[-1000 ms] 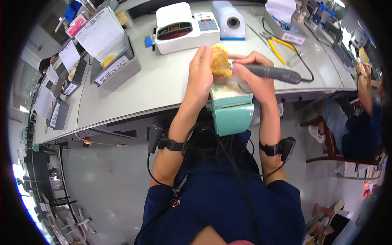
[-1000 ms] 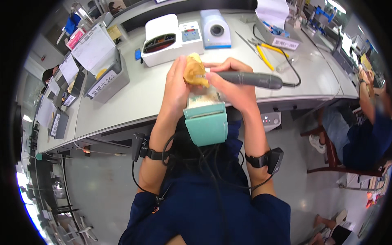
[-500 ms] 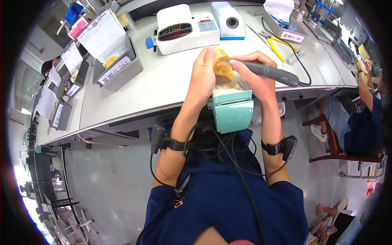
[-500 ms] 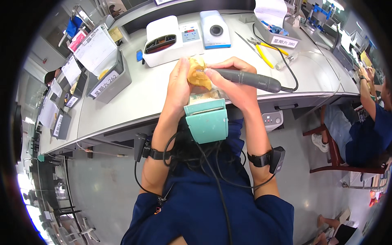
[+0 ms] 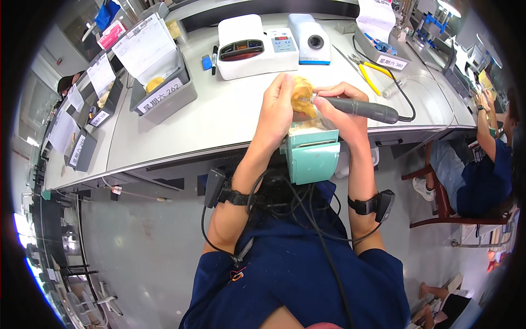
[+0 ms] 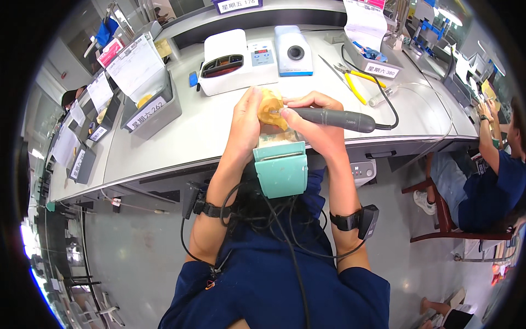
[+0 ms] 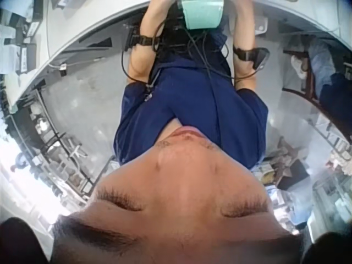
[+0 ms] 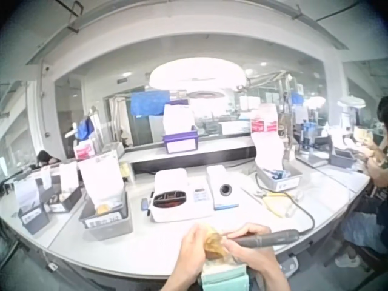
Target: Using a rotary tool to polish and refine the edges of dental mold casts.
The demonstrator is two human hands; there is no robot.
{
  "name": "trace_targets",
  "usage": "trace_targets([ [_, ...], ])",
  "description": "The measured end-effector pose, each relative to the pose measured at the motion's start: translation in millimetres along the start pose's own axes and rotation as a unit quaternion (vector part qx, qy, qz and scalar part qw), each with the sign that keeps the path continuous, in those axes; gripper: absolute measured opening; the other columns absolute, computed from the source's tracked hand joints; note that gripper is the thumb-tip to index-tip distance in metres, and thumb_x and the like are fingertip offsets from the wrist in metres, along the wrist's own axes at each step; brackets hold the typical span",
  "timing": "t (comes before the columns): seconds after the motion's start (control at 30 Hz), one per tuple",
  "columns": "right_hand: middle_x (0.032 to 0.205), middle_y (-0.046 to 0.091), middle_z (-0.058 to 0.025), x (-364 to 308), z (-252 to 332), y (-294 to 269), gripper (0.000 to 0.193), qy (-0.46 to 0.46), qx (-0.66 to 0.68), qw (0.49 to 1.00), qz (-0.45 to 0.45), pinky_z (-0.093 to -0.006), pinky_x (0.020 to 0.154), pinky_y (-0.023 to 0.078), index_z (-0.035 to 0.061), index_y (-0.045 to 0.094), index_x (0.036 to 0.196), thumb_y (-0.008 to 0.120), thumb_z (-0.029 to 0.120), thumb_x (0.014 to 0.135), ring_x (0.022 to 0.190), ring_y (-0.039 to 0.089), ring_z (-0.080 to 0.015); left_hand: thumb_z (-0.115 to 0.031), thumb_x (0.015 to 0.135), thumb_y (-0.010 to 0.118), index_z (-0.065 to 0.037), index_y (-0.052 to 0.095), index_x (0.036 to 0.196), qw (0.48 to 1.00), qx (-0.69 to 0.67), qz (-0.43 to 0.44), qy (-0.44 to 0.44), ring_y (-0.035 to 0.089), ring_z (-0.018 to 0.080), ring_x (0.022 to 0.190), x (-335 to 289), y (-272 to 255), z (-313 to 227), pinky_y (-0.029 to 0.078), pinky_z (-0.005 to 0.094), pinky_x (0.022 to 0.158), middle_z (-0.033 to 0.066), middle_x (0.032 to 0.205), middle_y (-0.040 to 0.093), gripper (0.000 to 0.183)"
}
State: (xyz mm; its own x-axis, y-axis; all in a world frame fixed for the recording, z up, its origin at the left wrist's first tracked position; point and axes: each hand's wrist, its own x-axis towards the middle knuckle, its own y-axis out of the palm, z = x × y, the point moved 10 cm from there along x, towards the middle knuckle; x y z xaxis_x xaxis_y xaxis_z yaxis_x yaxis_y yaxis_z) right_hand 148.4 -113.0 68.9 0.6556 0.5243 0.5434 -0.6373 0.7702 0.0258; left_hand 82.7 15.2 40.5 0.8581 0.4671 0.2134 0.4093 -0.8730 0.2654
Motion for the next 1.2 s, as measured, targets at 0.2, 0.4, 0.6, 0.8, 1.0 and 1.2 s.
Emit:
trace_targets([
  [0.2,0.096,0.073,-0.0176,0.9,3.1,5.1,0.016,-0.004,-0.024,1.0,0.006,-0.029,0.081,0.055,-0.0033,0.069,0.086,0.079,0.005,0.077,0.087,0.069,-0.0153,-0.035,0.108,0.035,-0.006,0.058,0.103,1.0,0.006,0.009,0.023,0.064,0.0102,0.076,1.5,-1.6,0.2,0.056,0.0243,0.057,0.0049,0.091,0.063,0.038],
  [0.4,0.094,0.073,-0.016,0.6,-2.1,3.9,0.015,0.005,-0.02,1.0,0.013,-0.0298,0.082,0.055,-0.0019,0.07,0.085,0.079,0.005,0.076,0.09,0.069,-0.0166,-0.034,0.108,0.036,-0.004,0.059,0.104,1.0,-0.002,0.003,0.015,0.064,0.0108,0.077,-0.4,-0.8,-0.8,0.057,0.0248,0.058,0.0058,0.092,0.064,0.038],
  [0.6,0.096,0.072,-0.015,0.3,-3.6,1.6,0.015,-0.009,-0.037,0.999,0.009,-0.0293,0.084,0.052,-0.0013,0.07,0.088,0.079,0.004,0.078,0.09,0.067,-0.0161,-0.032,0.107,0.037,-0.003,0.061,0.104,1.0,-0.006,0.004,0.002,0.065,0.0113,0.078,0.3,-0.4,2.1,0.058,0.0252,0.06,0.0064,0.092,0.065,0.038],
  [0.8,0.094,0.072,-0.0131,-0.7,-2.4,3.6,0.016,0.018,-0.058,0.998,0.009,-0.0285,0.083,0.052,-0.0007,0.071,0.09,0.08,0.005,0.078,0.088,0.067,-0.0144,-0.034,0.107,0.037,-0.002,0.062,0.107,1.0,0.004,0.01,0.009,0.066,0.0123,0.08,0.7,0.5,0.3,0.058,0.0256,0.061,0.0075,0.097,0.066,0.04],
  [1.0,0.095,0.072,-0.0135,-1.2,1.0,2.6,0.016,0.001,-0.052,0.999,0.008,-0.0282,0.082,0.053,-0.0011,0.07,0.09,0.079,0.005,0.078,0.088,0.067,-0.0141,-0.035,0.107,0.037,-0.003,0.061,0.109,1.0,0.007,0.012,0.015,0.066,0.0122,0.081,0.0,2.0,-1.0,0.058,0.0253,0.061,0.0075,0.098,0.067,0.04],
  [1.2,0.096,0.072,-0.0151,-1.2,-0.2,1.1,0.014,-0.006,-0.016,1.0,0.014,-0.0288,0.082,0.053,-0.0018,0.068,0.088,0.077,0.004,0.079,0.089,0.067,-0.0152,-0.036,0.107,0.037,-0.004,0.061,0.108,1.0,0.01,0.011,0.011,0.066,0.0115,0.081,-0.5,2.0,-0.4,0.058,0.0251,0.06,0.0068,0.097,0.067,0.04],
])
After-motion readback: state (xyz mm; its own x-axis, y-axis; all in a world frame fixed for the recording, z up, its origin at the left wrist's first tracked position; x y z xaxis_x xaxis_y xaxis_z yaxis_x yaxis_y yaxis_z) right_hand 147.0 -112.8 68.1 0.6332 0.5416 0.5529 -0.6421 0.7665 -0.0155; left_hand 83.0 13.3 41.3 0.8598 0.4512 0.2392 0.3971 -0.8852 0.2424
